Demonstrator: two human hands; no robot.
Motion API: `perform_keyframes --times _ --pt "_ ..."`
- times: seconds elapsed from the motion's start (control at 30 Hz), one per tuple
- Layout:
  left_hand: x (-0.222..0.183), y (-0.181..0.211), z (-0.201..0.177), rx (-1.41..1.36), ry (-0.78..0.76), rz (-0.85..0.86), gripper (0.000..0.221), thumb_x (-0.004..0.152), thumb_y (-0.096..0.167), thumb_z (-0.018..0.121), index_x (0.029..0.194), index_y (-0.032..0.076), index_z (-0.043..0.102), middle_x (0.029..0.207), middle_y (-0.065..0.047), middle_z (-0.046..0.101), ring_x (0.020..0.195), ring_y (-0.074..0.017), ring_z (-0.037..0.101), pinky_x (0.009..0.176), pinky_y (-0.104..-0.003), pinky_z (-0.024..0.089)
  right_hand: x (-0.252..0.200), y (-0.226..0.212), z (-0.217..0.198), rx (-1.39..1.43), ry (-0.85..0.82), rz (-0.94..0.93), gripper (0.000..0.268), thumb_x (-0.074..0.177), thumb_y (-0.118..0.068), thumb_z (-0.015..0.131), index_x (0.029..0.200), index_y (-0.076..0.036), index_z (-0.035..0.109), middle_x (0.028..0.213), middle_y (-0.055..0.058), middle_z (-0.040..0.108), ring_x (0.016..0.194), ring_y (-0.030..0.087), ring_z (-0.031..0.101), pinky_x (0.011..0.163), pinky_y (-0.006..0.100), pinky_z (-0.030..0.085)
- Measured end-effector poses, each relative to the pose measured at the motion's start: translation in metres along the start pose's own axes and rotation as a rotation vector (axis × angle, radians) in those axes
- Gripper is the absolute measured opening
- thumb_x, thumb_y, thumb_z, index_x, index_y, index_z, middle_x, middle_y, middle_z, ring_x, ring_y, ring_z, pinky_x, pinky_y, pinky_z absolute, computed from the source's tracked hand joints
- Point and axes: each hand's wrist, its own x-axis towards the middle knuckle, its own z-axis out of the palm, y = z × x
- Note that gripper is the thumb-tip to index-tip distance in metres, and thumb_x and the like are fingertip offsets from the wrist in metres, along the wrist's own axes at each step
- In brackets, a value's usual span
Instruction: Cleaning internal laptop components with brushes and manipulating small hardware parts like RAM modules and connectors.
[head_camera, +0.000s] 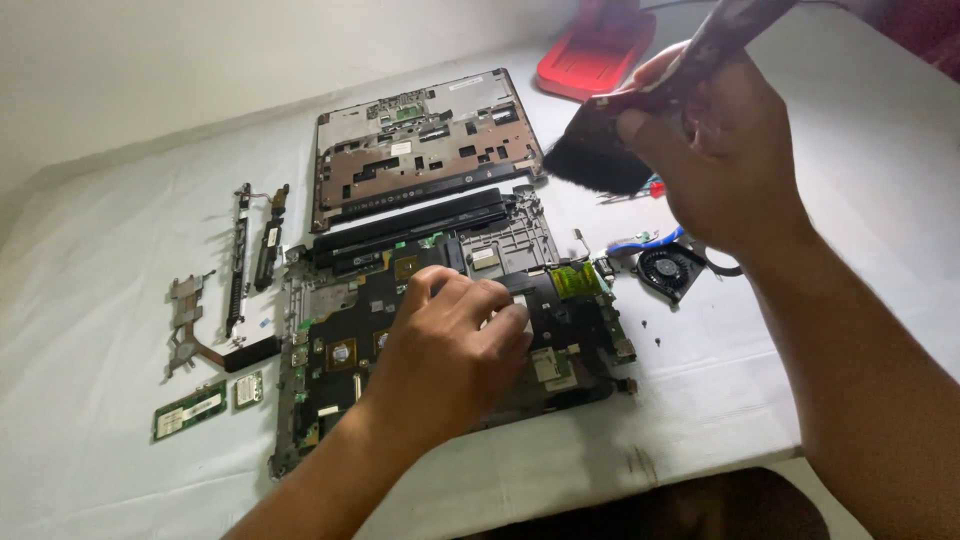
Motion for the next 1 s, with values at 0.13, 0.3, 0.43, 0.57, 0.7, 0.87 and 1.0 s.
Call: perform_keyframes --times 0.13,0.3,0.43,0.57,0.7,0.87,1.0 --pt "-0.004 -0.016 -0.004 0.078 -0.053 0.081 0.007 0.094 0.012 0.072 0.087 0.01 0.071 0.093 -0.009 0.071 0.083 -0.0292 0.066 0.094 -0.046 0.041 0.017 0.037 -0.004 -0.073 0.07 0.183 0.027 0.099 0.0 0.063 0.123 -0.009 0.064 0.109 0.006 0.066 0.1 0.016 0.064 0.086 0.031 0.054" --pt "-0.013 -0.024 0.001 0.03 -0.051 0.073 0.007 0.091 0.013 0.077 0.088 0.011 0.07 0.095 -0.007 0.069 0.079 -0.0267 0.064 0.094 -0.045 0.04 0.034 0.12 0.004 0.202 0.383 0.554 0.025 0.099 -0.007 0.07 0.102 -0.011 0.046 0.091 0.001 0.057 0.078 0.011 0.067 0.065 0.027 0.065" --pt "-0.022 -0.021 0.004 -0.093 -0.078 0.013 0.008 0.094 0.018 0.07 0.091 0.011 0.071 0.095 -0.009 0.069 0.079 -0.0305 0.065 0.095 -0.051 0.039 0.042 0.169 0.022 0.038 0.421 0.609 0.04 0.088 -0.016 0.076 0.11 -0.012 0.042 0.098 0.004 0.064 0.082 0.012 0.068 0.068 0.027 0.061" --pt "-0.022 -0.022 -0.006 -0.133 -0.07 -0.013 0.009 0.094 0.018 0.071 0.088 0.012 0.071 0.092 -0.007 0.068 0.076 -0.0281 0.062 0.095 -0.05 0.038 0.042 0.181 0.029 0.019 0.305 0.67 0.065 0.085 -0.01 0.079 0.128 -0.013 0.03 0.094 0.007 0.063 0.077 0.017 0.068 0.062 0.035 0.062" --pt "-0.023 -0.021 -0.007 -0.21 -0.077 -0.054 0.011 0.094 0.019 0.069 0.088 0.011 0.072 0.088 -0.007 0.067 0.073 -0.0281 0.061 0.094 -0.051 0.037 0.042 0.151 0.026 -0.43 0.23 0.703 0.099 0.075 -0.031 0.084 0.15 -0.016 0.021 0.085 -0.002 0.071 0.082 0.021 0.07 0.08 0.036 0.056" --pt "-0.025 -0.02 -0.007 -0.219 -0.073 -0.048 0.013 0.095 0.02 0.067 0.087 0.011 0.071 0.089 -0.007 0.066 0.072 -0.0291 0.06 0.094 -0.053 0.038 0.044 0.17 0.016 -0.424 0.217 0.726 0.049 0.077 -0.04 0.084 0.117 -0.022 0.062 0.088 -0.003 0.069 0.084 0.015 0.066 0.079 0.032 0.05" --pt "-0.028 -0.019 -0.003 -0.223 -0.075 -0.044 0.009 0.092 0.019 0.072 0.091 0.01 0.073 0.092 -0.008 0.069 0.075 -0.0293 0.062 0.094 -0.053 0.039 0.04 0.177 0.016 -0.398 0.186 0.666 0.028 0.085 -0.045 0.082 0.102 -0.025 0.073 0.082 -0.007 0.068 0.075 0.009 0.062 0.074 0.027 0.049"
